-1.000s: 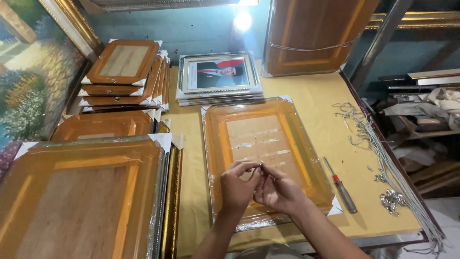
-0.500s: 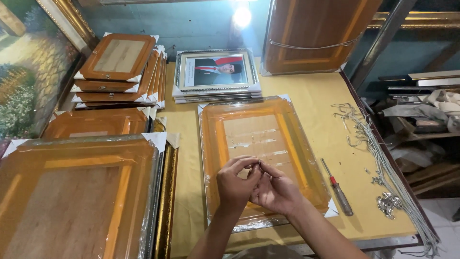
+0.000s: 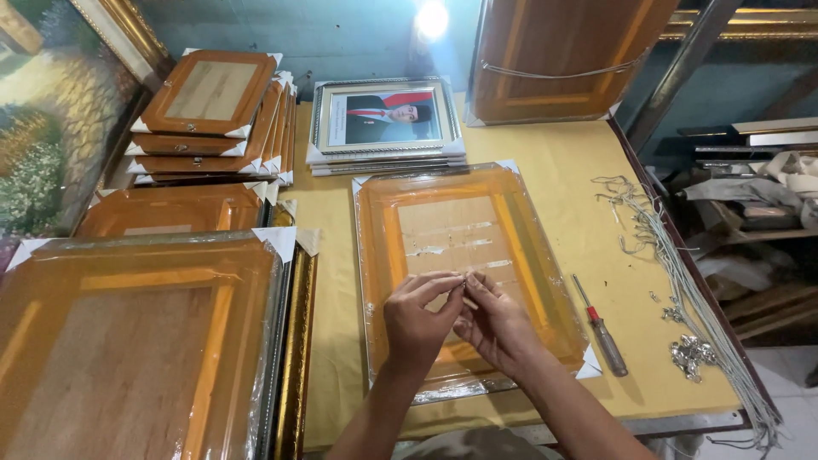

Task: Attaching hanging wire and hardware to the back of picture frames in a workshop.

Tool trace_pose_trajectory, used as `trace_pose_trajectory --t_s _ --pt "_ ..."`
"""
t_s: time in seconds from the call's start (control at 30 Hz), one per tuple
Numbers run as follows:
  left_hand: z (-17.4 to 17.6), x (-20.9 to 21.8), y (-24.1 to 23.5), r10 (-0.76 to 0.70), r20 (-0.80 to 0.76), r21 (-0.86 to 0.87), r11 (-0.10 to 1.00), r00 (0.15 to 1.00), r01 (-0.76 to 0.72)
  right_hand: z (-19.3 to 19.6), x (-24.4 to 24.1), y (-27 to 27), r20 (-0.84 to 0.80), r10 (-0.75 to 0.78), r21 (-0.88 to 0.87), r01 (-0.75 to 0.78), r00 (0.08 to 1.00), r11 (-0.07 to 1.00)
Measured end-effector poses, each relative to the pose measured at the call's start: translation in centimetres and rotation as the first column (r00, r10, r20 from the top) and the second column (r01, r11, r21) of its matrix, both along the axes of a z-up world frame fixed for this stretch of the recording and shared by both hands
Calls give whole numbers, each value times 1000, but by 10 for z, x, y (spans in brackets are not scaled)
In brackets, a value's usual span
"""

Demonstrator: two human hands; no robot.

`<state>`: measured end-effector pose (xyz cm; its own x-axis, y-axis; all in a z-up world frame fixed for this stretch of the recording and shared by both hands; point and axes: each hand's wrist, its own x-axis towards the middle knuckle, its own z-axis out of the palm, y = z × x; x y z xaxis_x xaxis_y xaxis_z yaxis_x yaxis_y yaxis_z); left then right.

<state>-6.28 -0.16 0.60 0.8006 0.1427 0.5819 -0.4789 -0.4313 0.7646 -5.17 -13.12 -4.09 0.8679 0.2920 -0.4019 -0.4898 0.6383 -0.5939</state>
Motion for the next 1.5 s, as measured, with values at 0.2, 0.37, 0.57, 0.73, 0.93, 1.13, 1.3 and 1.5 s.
trace_pose_trajectory --t_s 0.2,0.37,0.57,0.73,0.93,1.13,1.3,1.5 --pt "-7 -2 -3 37 -23 -113 993 999 -39 63 -14 16 274 -42 -644 216 961 734" --pt "-12 -1 -3 37 -69 -162 986 997 -48 61 -10 16 327 -23 -689 255 945 679" --pt "-5 -5 -3 -8 -92 -194 981 996 -10 59 -8 12 394 -19 -705 315 919 636" --pt "-4 -7 -4 -31 -102 -190 982 994 11 46 -8 9 442 -42 -700 374 896 609" --pt "-5 -8 -10 44 -87 -171 984 995 -58 41 -10 13 495 -93 -670 448 864 592" --pt "-15 0 -16 -203 -471 -612 776 859 -152 38 -8 13 510 -110 -617 451 853 645" --pt "-38 10 -16 -289 -572 -669 706 768 -233 17 -2 9 408 -82 -590 331 909 736" --pt "-41 2 -3 82 -466 -124 980 881 -156 12 1 19 25 -39 -496 47 999 867"
